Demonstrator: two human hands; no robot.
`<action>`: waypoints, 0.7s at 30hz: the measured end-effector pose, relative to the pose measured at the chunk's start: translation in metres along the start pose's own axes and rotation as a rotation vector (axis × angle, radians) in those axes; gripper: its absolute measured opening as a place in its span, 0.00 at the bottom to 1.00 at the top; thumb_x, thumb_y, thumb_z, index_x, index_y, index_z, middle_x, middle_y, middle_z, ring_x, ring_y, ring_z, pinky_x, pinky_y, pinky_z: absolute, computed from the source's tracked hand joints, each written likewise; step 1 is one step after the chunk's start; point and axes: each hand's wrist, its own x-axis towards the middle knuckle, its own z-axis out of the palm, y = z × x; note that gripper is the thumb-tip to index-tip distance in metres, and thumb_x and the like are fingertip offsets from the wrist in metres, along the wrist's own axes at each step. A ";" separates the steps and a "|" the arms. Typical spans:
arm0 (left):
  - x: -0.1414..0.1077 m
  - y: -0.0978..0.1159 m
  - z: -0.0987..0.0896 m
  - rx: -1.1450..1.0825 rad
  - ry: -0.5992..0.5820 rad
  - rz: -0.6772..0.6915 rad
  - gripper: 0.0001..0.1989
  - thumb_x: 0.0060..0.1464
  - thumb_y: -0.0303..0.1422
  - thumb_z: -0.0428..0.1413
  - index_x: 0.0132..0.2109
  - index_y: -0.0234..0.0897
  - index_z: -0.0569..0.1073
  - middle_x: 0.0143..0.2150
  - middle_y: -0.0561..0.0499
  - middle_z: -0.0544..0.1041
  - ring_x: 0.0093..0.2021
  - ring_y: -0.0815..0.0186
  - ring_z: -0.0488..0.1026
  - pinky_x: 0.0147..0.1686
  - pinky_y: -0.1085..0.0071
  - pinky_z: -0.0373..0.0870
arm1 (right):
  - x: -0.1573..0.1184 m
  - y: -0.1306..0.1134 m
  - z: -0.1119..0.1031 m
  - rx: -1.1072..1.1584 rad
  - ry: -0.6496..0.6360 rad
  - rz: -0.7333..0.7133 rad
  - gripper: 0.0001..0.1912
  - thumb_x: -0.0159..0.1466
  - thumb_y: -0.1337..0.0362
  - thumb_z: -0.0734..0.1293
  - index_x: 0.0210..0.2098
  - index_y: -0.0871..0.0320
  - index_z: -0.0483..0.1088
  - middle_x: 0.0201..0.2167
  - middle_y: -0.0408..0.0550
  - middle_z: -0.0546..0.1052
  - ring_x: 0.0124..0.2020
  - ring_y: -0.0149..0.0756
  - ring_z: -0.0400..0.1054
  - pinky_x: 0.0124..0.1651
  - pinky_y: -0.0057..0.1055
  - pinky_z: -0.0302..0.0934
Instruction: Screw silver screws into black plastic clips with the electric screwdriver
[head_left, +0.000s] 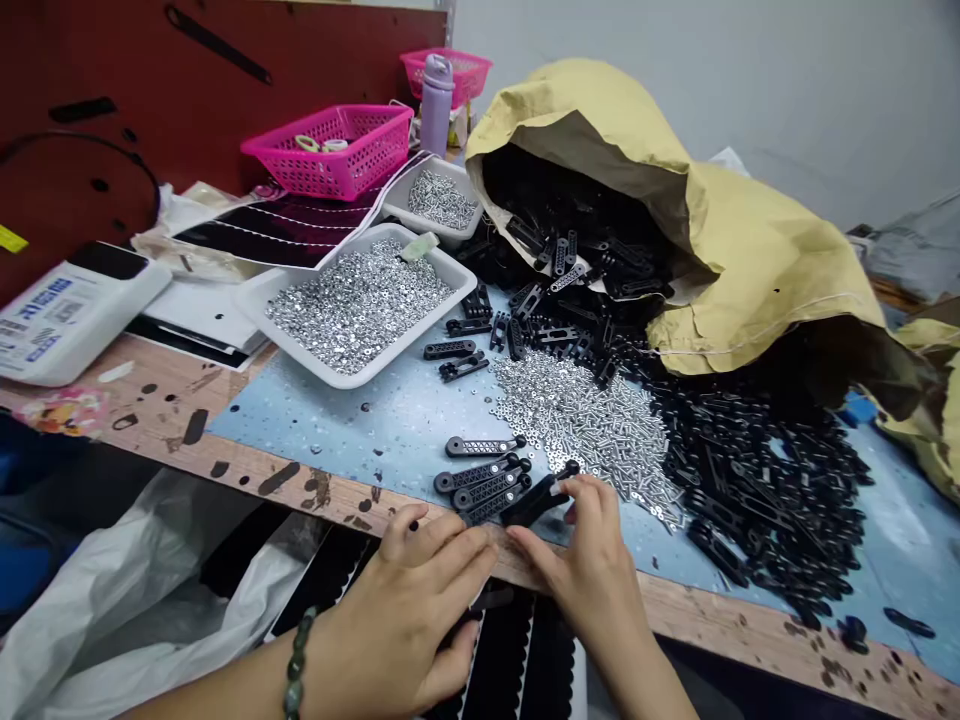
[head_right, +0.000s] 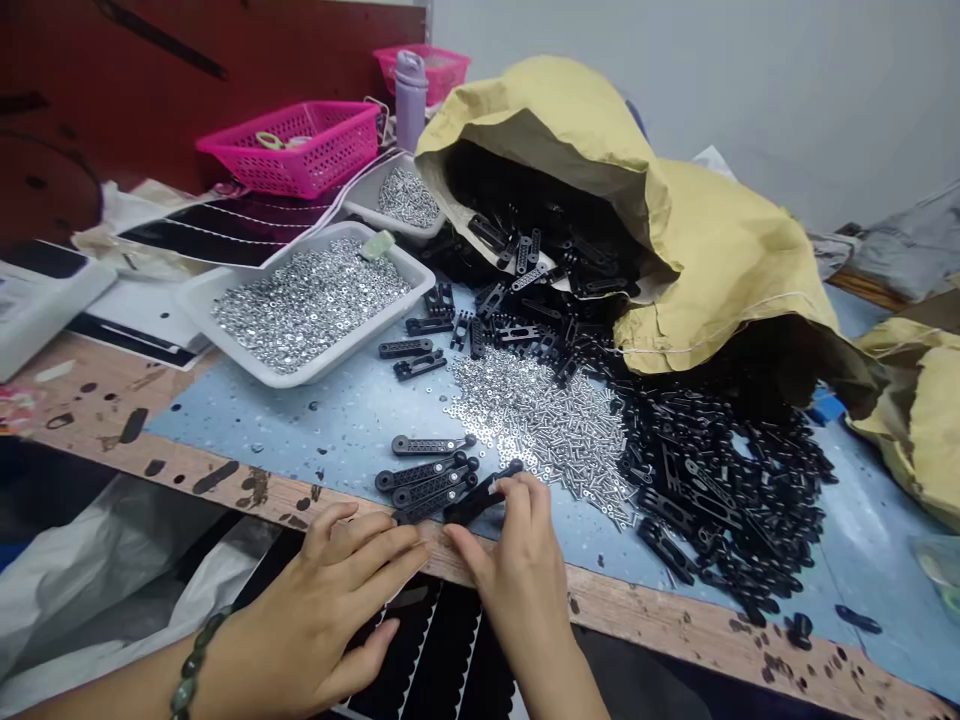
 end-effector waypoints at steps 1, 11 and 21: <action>0.001 0.001 0.000 -0.004 0.011 0.009 0.21 0.59 0.38 0.52 0.57 0.37 0.67 0.54 0.50 0.72 0.54 0.59 0.63 0.59 0.59 0.43 | 0.000 0.001 0.000 0.031 -0.021 -0.001 0.20 0.61 0.53 0.65 0.46 0.57 0.59 0.45 0.55 0.63 0.41 0.43 0.66 0.35 0.36 0.67; 0.005 -0.002 0.019 0.146 -0.039 0.087 0.22 0.61 0.37 0.49 0.60 0.34 0.64 0.55 0.49 0.72 0.55 0.60 0.61 0.59 0.57 0.39 | 0.003 0.004 -0.001 0.028 -0.044 0.025 0.10 0.64 0.57 0.62 0.42 0.55 0.63 0.38 0.50 0.67 0.35 0.39 0.66 0.34 0.34 0.65; 0.019 0.008 -0.014 -0.155 -0.029 -0.008 0.19 0.53 0.29 0.52 0.54 0.37 0.69 0.54 0.46 0.70 0.55 0.57 0.62 0.57 0.59 0.56 | -0.009 -0.031 -0.039 0.498 -0.224 -0.362 0.18 0.63 0.71 0.62 0.51 0.50 0.60 0.38 0.48 0.72 0.39 0.38 0.68 0.42 0.35 0.66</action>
